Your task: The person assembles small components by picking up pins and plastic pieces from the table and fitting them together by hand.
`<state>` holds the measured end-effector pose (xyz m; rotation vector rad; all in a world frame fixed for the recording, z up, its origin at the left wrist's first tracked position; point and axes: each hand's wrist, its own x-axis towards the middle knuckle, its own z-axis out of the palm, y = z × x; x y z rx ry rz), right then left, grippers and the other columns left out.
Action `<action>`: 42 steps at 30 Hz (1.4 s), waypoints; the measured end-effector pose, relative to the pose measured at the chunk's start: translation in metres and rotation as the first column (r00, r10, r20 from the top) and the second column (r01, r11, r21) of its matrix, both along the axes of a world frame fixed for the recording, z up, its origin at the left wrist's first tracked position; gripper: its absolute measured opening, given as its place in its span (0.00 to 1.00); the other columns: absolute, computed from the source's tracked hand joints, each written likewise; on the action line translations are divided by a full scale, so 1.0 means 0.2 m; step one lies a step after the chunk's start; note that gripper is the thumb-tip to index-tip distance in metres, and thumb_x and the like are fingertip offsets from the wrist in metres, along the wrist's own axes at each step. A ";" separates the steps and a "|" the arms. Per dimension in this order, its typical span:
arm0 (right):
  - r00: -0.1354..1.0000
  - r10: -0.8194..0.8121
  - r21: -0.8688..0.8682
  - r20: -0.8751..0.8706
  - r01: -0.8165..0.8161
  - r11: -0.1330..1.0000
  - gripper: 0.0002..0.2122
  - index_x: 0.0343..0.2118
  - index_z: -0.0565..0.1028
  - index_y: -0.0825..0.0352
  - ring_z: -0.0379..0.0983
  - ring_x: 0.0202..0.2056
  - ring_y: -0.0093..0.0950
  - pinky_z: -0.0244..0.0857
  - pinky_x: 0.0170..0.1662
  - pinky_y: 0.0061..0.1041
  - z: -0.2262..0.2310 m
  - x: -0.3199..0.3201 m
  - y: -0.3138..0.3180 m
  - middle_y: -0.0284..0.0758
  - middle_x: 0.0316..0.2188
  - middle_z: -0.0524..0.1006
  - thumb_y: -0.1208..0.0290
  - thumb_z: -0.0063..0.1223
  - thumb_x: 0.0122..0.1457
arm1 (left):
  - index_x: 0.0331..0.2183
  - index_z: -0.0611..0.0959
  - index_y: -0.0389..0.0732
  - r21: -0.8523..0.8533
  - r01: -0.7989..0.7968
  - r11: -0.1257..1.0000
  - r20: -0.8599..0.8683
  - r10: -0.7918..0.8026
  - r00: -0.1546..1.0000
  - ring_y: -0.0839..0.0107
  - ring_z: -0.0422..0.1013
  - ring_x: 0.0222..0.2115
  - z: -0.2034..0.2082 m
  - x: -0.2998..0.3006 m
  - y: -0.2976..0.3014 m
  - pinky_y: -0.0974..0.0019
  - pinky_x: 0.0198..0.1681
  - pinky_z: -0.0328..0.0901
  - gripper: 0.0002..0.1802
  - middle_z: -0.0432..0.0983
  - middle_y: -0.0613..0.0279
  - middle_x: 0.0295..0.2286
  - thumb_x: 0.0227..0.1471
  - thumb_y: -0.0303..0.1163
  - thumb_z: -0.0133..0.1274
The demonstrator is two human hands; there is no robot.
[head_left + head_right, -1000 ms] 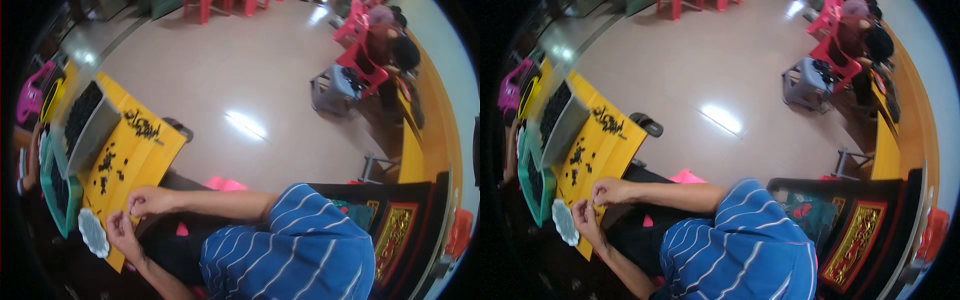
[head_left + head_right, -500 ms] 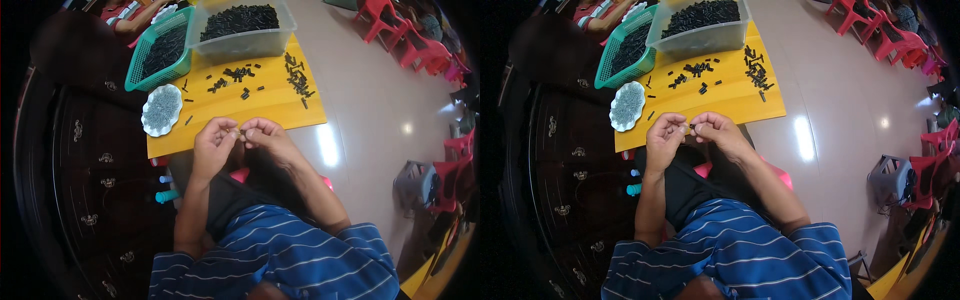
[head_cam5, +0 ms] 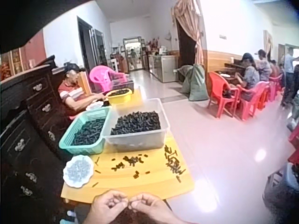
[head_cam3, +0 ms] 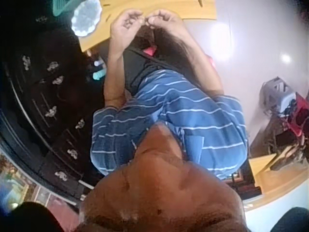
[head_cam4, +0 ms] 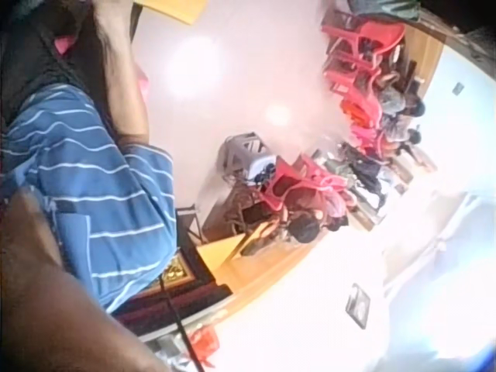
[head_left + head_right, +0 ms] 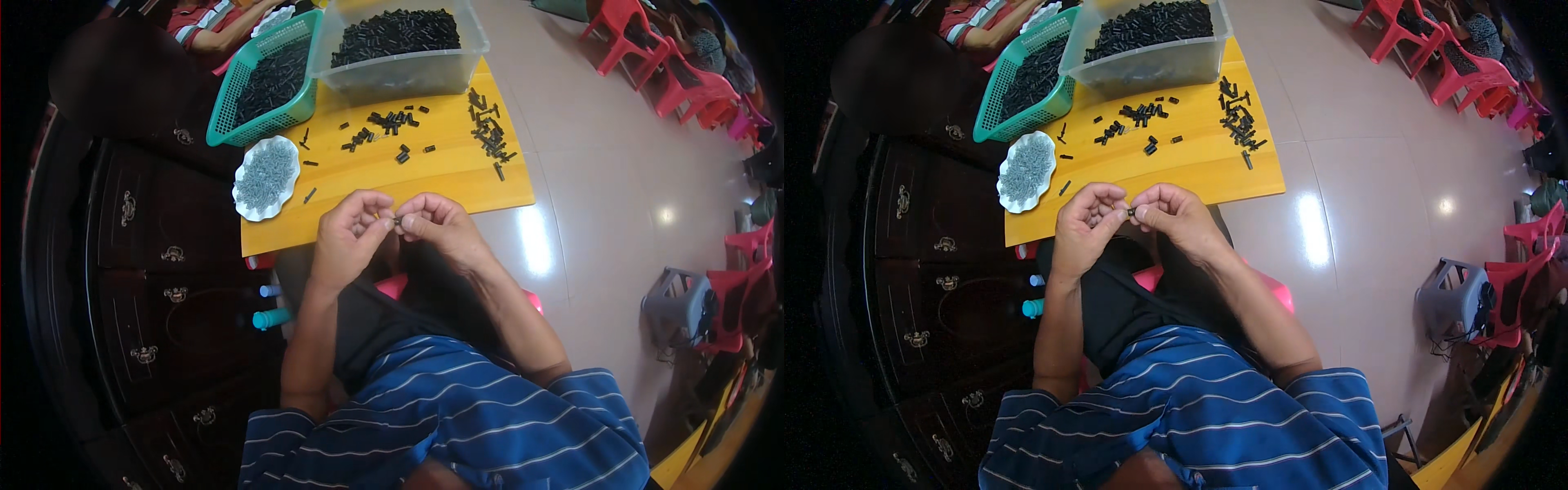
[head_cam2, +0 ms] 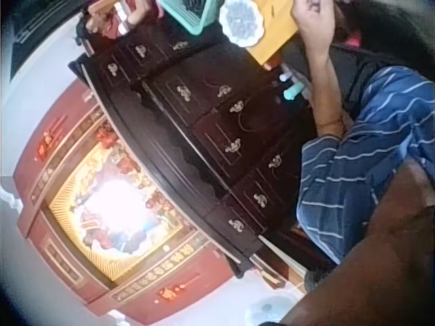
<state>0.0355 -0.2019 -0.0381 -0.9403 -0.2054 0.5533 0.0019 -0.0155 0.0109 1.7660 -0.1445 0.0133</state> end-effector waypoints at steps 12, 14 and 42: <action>0.988 0.069 0.093 -0.135 -0.057 0.994 0.07 0.39 0.76 0.66 0.74 0.34 0.18 0.69 0.41 0.17 0.04 0.01 -0.05 0.31 0.33 0.78 0.69 0.58 0.62 | 0.39 0.80 0.32 -0.204 0.007 0.979 -0.196 -0.048 0.979 0.82 0.72 0.28 -0.07 0.14 0.04 0.76 0.32 0.67 0.09 0.79 0.64 0.31 0.53 0.22 0.58; 0.984 0.094 0.129 -0.149 -0.074 0.989 0.07 0.39 0.76 0.65 0.74 0.35 0.18 0.69 0.41 0.17 0.04 0.02 -0.06 0.30 0.33 0.78 0.69 0.58 0.62 | 0.37 0.81 0.32 -0.023 -0.020 1.000 -0.087 0.017 0.996 0.82 0.71 0.26 -0.10 0.21 0.01 0.75 0.30 0.67 0.09 0.79 0.63 0.30 0.52 0.23 0.58; 0.911 0.119 0.260 -0.394 -0.013 0.966 0.06 0.40 0.75 0.67 0.74 0.36 0.19 0.67 0.43 0.19 -0.01 0.06 -0.08 0.33 0.33 0.78 0.73 0.54 0.62 | 0.34 0.83 0.42 0.737 -0.205 0.644 0.324 -0.070 0.943 0.55 0.76 0.30 -0.18 1.02 0.05 0.57 0.34 0.70 0.06 0.79 0.59 0.31 0.50 0.27 0.58</action>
